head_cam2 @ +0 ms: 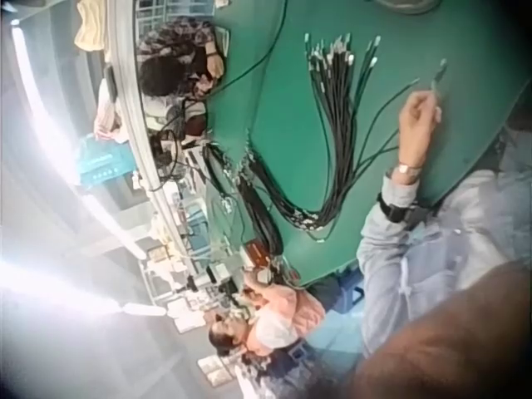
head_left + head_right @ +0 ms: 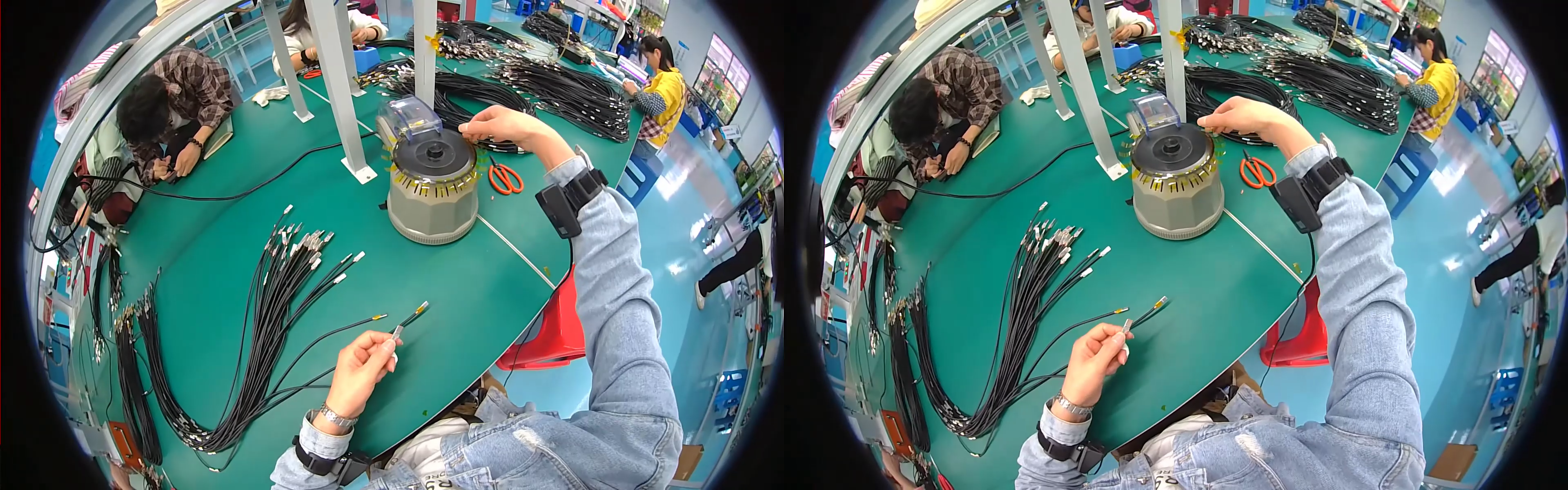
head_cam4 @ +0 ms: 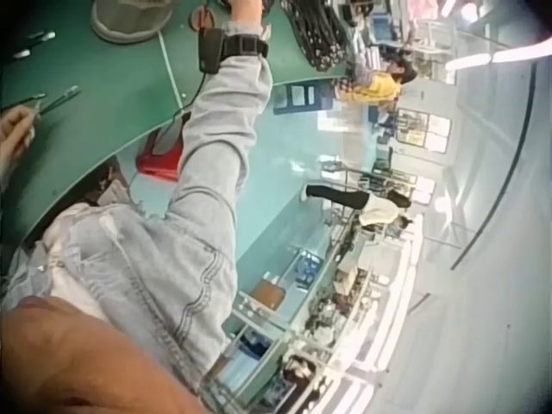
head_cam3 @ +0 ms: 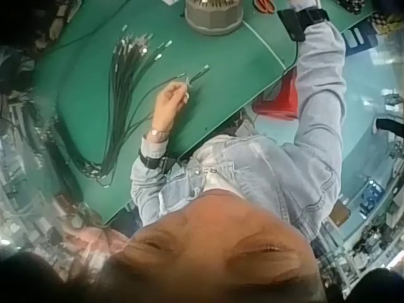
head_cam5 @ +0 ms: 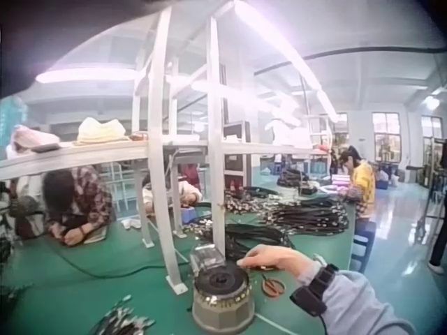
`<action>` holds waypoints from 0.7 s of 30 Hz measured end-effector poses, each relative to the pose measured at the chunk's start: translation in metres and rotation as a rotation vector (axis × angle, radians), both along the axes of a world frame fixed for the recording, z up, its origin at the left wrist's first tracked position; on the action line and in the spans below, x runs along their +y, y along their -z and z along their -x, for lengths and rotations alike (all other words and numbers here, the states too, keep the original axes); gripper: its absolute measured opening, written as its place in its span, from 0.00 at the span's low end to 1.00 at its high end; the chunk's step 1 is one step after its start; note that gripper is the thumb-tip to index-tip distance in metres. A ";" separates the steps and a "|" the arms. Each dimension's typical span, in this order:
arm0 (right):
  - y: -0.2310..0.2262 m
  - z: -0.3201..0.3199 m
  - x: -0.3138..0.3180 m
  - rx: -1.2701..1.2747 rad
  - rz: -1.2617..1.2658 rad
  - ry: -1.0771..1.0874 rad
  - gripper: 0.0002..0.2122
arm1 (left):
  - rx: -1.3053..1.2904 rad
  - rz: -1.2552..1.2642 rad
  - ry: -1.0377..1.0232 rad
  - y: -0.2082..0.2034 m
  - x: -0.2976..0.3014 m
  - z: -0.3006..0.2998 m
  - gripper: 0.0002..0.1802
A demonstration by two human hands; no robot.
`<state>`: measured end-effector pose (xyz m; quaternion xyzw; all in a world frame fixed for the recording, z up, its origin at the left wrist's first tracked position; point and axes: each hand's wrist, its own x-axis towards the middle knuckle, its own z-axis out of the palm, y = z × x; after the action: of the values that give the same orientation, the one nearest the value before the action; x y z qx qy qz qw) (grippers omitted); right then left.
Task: The person picks up a cable, attaches a small yellow component to the tip by hand, and repeats this for several cables. They then gather the cables into a bundle and move them to the side of the table.
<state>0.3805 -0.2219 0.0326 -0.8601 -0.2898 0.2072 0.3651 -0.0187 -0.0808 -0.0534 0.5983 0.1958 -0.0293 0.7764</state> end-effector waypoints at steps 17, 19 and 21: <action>-0.025 0.025 0.003 -0.115 -0.137 0.072 0.08 | -0.076 0.031 -0.210 -0.009 0.001 -0.001 0.07; -0.028 0.051 -0.001 -0.064 -0.283 0.084 0.07 | -0.088 0.032 -0.245 -0.011 0.000 -0.001 0.07; -0.015 0.087 -0.001 0.085 -0.560 0.046 0.06 | -0.107 0.045 -0.283 -0.008 -0.001 -0.003 0.08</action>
<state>0.2933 -0.2227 0.0480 -0.7225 -0.3004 0.1467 0.6051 -0.0154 -0.0817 -0.0455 0.5478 0.2358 0.1079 0.7954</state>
